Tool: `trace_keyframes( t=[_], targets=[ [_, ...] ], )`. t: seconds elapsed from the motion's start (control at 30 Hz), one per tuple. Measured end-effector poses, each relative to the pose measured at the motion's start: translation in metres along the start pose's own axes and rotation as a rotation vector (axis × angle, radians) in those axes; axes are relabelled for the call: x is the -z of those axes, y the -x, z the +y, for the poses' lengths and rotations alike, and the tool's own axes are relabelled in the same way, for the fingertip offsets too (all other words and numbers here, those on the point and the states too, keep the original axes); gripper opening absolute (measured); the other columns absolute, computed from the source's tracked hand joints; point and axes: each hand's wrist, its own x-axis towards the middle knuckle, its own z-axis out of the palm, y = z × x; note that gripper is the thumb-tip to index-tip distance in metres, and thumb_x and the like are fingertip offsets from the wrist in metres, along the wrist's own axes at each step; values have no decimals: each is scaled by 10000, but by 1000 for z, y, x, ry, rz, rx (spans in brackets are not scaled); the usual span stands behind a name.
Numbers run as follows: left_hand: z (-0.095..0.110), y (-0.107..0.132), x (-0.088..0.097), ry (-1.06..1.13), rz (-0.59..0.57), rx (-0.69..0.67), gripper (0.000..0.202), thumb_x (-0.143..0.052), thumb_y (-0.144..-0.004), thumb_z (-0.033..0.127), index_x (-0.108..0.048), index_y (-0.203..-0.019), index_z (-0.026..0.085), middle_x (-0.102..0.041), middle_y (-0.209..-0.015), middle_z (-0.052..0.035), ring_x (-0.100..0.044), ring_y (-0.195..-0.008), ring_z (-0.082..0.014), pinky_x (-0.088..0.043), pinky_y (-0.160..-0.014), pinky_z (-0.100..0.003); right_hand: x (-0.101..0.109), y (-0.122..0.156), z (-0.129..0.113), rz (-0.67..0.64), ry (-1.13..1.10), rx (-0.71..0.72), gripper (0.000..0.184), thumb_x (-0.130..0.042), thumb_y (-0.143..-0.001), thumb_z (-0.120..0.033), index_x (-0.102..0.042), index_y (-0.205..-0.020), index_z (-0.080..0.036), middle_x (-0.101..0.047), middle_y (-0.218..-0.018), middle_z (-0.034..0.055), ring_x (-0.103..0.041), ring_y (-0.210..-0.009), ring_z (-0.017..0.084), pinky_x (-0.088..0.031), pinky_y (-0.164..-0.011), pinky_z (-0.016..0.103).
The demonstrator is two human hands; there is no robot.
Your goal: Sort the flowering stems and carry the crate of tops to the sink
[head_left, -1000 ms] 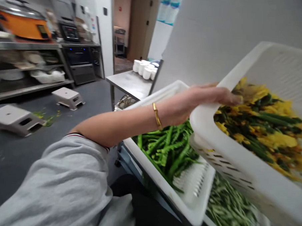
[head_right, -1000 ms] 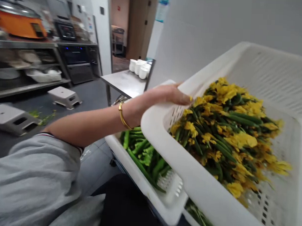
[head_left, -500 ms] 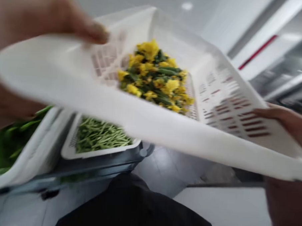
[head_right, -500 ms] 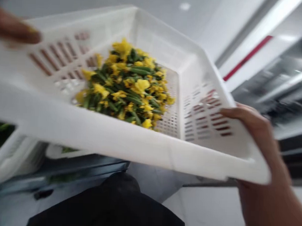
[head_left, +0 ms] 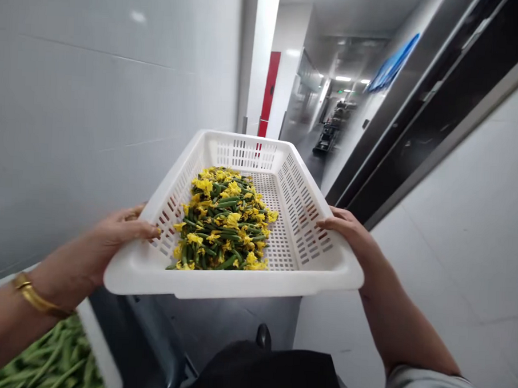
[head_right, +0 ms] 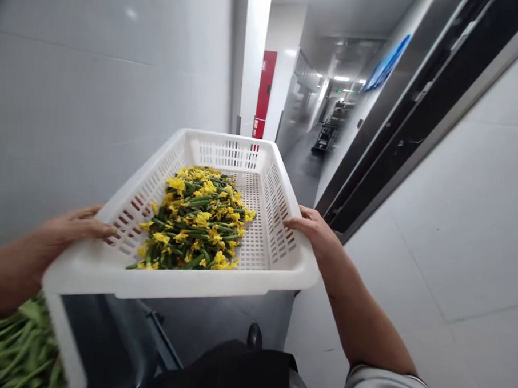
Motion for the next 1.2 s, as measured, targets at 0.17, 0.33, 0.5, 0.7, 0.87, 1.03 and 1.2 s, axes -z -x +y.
trace_keyframes(
  t=[0.17,0.33,0.5,0.7,0.87,1.03,1.2],
  targets=[
    [-51,-92,-86,7,-214,168,748,-670,-439,67,-525,-1172,96,-726,-813,-109,-676,-602,-294,-575,-513,-395,71,-63,24,54,27,115,522,-705,-609,-247,-639,-1113,-124,-705,-939,87,-665,-794,255,-531,-669,325],
    [-89,-159,-159,145,-197,279,780,-750,-450,81,-491,-1182,148,-715,-948,-125,-684,-787,-345,-584,-643,-425,149,-169,40,-24,38,121,498,-701,-626,-253,-638,-1105,-132,-700,-913,73,-651,-767,241,-513,-648,314],
    [-118,-229,-183,258,-4,333,592,-783,-524,132,-547,-1066,170,-711,-921,-106,-690,-768,-312,-580,-664,-423,170,-288,78,-229,115,115,466,-694,-608,-259,-647,-1052,-128,-680,-929,59,-616,-823,227,-489,-698,308],
    [-173,-378,-199,277,162,308,551,-733,-463,59,-559,-977,156,-678,-706,-35,-622,-495,-201,-548,-501,-354,168,-437,130,-388,256,76,353,-670,-592,-225,-679,-934,-140,-668,-868,16,-575,-815,208,-452,-720,294],
    [-194,-540,-246,253,111,235,556,-679,-414,50,-550,-945,152,-653,-674,3,-589,-480,-170,-510,-455,-290,204,-567,160,-162,23,-32,412,-716,-566,-282,-674,-949,-137,-684,-876,29,-593,-802,203,-452,-733,299],
    [-178,-687,-328,231,-8,225,506,-678,-391,64,-545,-873,142,-647,-675,9,-577,-517,-148,-499,-484,-257,261,-623,186,369,-362,-76,504,-654,-667,-502,-634,-1077,-210,-683,-1038,56,-616,-953,222,-467,-778,302],
    [-179,-816,-425,148,-209,306,522,-654,-409,80,-558,-920,135,-646,-680,7,-579,-529,-154,-489,-501,-259,286,-658,218,610,-351,-177,499,-664,-674,-518,-640,-1046,-186,-702,-954,63,-640,-823,246,-477,-674,315]
  ],
)
